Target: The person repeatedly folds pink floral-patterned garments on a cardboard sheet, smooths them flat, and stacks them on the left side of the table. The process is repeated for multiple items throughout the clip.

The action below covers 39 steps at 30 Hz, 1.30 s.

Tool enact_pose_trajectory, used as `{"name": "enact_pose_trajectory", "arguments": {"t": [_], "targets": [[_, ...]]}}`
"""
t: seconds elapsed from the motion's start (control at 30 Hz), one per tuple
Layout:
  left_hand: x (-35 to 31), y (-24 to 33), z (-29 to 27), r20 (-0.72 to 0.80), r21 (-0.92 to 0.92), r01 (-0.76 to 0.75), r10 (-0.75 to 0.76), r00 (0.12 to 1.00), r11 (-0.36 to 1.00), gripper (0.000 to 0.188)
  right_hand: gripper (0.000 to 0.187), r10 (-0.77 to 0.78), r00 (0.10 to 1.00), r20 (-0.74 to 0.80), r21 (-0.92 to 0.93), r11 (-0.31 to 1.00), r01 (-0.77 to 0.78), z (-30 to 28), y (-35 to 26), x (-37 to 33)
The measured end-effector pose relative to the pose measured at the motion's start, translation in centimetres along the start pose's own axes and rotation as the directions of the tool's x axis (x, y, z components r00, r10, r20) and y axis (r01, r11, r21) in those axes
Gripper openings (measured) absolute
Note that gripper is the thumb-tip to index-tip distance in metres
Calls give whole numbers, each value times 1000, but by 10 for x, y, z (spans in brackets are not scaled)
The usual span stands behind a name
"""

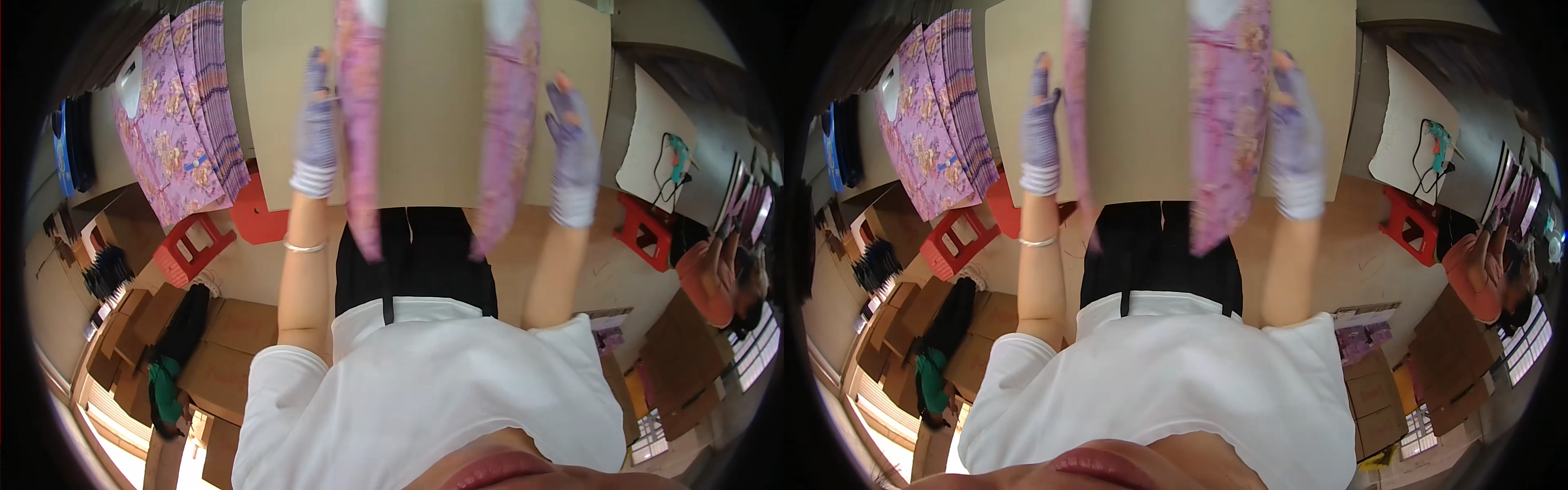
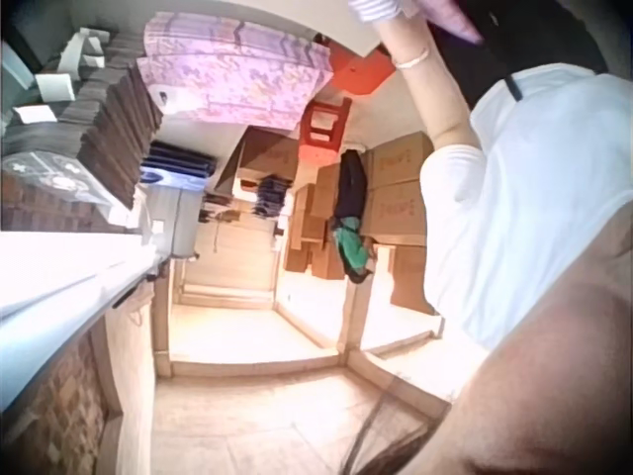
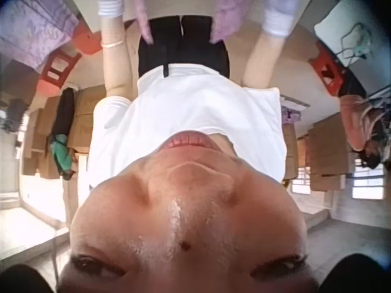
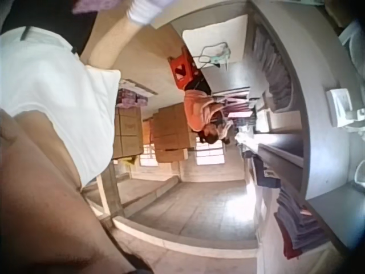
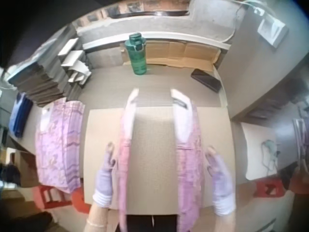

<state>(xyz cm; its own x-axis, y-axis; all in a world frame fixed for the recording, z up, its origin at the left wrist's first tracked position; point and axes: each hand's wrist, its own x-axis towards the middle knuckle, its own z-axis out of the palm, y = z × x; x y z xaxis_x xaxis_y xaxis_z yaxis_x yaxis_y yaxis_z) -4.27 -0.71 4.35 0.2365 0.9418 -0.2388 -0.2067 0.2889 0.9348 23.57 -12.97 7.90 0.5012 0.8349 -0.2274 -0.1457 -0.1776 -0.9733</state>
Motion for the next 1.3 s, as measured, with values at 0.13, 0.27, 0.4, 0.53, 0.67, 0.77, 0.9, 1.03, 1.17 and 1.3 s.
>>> {"name": "enact_pose_trajectory", "arguments": {"t": [0.13,0.27,0.4,0.53,0.67,0.77,0.9,1.03,1.17,1.3], "targets": [[-1,41,-49,93,-140,-30,43,995,990,64,66,-37,998,59,-318,947,54,-34,-53,-44],[8,51,-49,167,83,-213,197,966,974,61,71,-78,988,-135,-532,847,-6,-71,-26,-26],[30,48,-32,210,304,-342,288,934,889,60,59,-247,961,-127,-807,589,45,-100,-14,29],[39,35,-5,290,468,-513,423,858,720,63,42,-547,817,181,-959,85,270,-71,-26,31],[30,-17,7,477,765,-620,491,729,176,58,26,-17,976,219,-490,863,125,-2,10,-15],[23,-35,23,560,810,-579,414,718,-90,54,25,169,946,275,-281,956,-89,42,55,-35],[20,-40,36,563,826,-525,342,752,-206,51,33,86,956,281,-704,695,144,77,71,-32],[20,-51,34,550,833,-518,396,735,-195,50,34,56,959,278,-820,533,207,95,76,-26],[15,-57,29,573,815,-552,400,715,-179,53,31,84,965,247,-876,446,185,99,79,-24],[-1,-56,24,594,793,-601,351,724,-103,54,32,30,969,247,-875,436,209,97,84,-26]]}}
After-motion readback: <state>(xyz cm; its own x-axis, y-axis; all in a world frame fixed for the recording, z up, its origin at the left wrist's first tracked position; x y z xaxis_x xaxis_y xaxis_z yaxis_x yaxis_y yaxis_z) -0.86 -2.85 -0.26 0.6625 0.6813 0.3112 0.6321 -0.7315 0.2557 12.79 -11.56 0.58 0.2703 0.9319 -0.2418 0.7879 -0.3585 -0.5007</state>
